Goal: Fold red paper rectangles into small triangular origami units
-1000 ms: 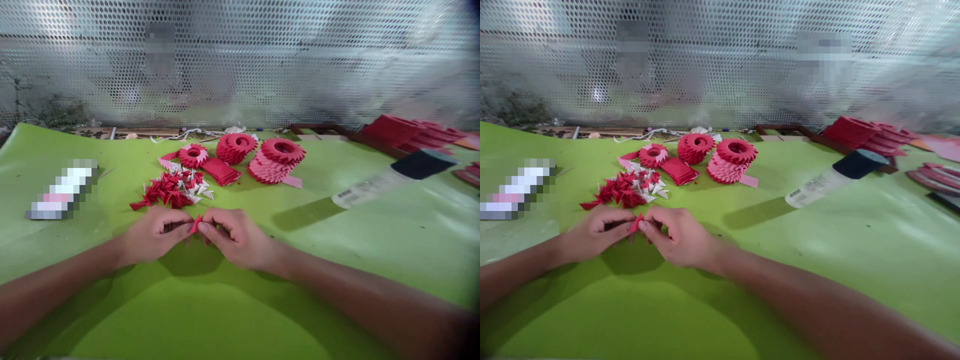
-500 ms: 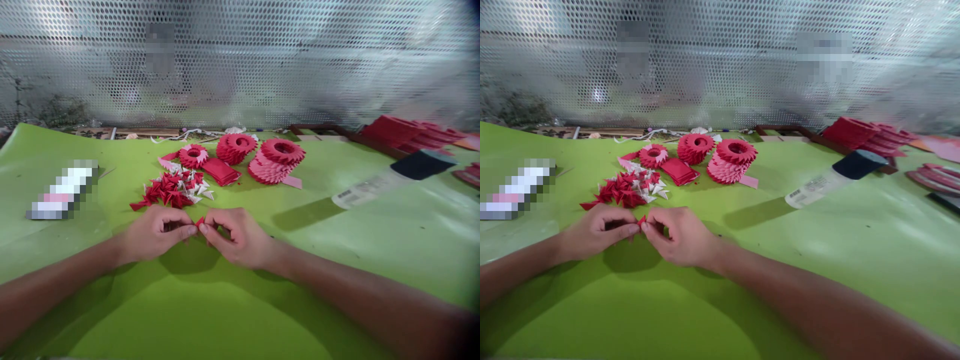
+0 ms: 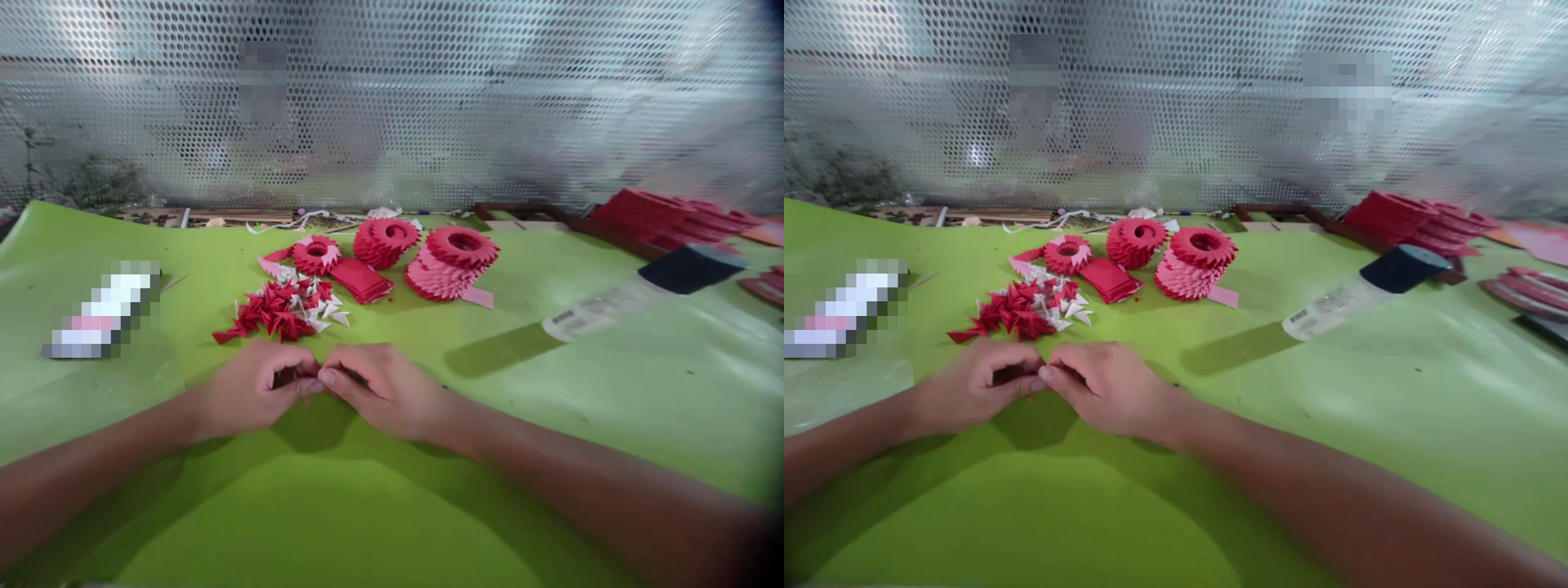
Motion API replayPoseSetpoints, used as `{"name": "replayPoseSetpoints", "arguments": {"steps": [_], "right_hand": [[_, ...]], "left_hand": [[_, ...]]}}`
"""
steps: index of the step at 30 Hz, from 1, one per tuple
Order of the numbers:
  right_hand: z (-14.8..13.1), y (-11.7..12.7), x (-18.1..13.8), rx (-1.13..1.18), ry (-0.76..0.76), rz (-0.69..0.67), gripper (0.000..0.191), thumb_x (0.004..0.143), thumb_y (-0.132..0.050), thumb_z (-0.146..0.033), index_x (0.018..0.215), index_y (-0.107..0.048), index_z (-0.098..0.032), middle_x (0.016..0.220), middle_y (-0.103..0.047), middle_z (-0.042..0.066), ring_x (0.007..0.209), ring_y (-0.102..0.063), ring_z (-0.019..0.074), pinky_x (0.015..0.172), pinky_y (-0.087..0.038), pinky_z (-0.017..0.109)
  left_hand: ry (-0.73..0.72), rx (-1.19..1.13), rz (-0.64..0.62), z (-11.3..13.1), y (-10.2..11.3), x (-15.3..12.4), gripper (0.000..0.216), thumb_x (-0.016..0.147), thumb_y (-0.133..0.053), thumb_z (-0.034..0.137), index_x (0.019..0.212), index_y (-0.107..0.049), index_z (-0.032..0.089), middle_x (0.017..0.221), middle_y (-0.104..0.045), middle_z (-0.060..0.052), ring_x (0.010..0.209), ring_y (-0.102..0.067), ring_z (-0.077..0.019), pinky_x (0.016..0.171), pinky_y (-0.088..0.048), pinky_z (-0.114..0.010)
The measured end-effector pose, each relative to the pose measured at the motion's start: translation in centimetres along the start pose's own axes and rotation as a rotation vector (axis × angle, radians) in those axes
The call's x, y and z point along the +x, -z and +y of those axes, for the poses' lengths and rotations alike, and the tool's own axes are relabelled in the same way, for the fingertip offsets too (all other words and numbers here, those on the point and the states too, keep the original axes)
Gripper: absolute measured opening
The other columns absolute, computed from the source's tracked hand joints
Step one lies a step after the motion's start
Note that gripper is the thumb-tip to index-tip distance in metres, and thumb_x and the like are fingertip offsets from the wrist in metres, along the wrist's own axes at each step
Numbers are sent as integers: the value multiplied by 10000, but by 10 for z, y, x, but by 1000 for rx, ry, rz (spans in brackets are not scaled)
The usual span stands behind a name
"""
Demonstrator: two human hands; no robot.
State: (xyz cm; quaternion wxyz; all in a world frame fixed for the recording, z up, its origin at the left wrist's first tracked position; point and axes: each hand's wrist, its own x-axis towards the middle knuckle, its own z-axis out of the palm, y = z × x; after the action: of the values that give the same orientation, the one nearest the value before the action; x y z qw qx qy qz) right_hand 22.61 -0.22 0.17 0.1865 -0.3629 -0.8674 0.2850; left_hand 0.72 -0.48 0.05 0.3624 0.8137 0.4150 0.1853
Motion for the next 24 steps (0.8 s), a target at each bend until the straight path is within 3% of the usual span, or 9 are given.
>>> {"name": "replayPoseSetpoints", "arguments": {"steps": [6,12,16,24], "right_hand": [[1,-4,-1,-28,102,84,334,1032,-415,-314,739,-503,-180,617,-525,-20,540,-418,97,543,-271,246],[0,1,1,7,14,68,295,1015,-469,-355,808,-579,-176,689,-593,-8,585,-489,104,553,-297,237],[0,3,2,1,-5,9,317,1028,-442,-354,787,-550,-178,674,-574,-11,588,-490,109,554,-302,237],[3,0,4,-15,-31,39,286,1028,-443,-327,832,-586,-174,705,-615,6,590,-504,116,553,-312,242]], "left_hand": [[-12,-21,-48,0,2,-3,327,954,-536,424,814,-670,161,649,-617,-4,545,-483,-125,486,-300,-230],[86,-48,-11,1,4,0,328,924,-578,440,761,-640,162,661,-647,-8,552,-517,-121,497,-345,-220],[145,-100,-37,2,6,1,376,919,-574,495,760,-633,159,651,-634,-2,516,-509,-110,480,-353,-213],[44,17,-40,2,6,0,401,993,-443,423,741,-606,158,628,-615,-5,507,-498,-104,472,-323,-209]]}}
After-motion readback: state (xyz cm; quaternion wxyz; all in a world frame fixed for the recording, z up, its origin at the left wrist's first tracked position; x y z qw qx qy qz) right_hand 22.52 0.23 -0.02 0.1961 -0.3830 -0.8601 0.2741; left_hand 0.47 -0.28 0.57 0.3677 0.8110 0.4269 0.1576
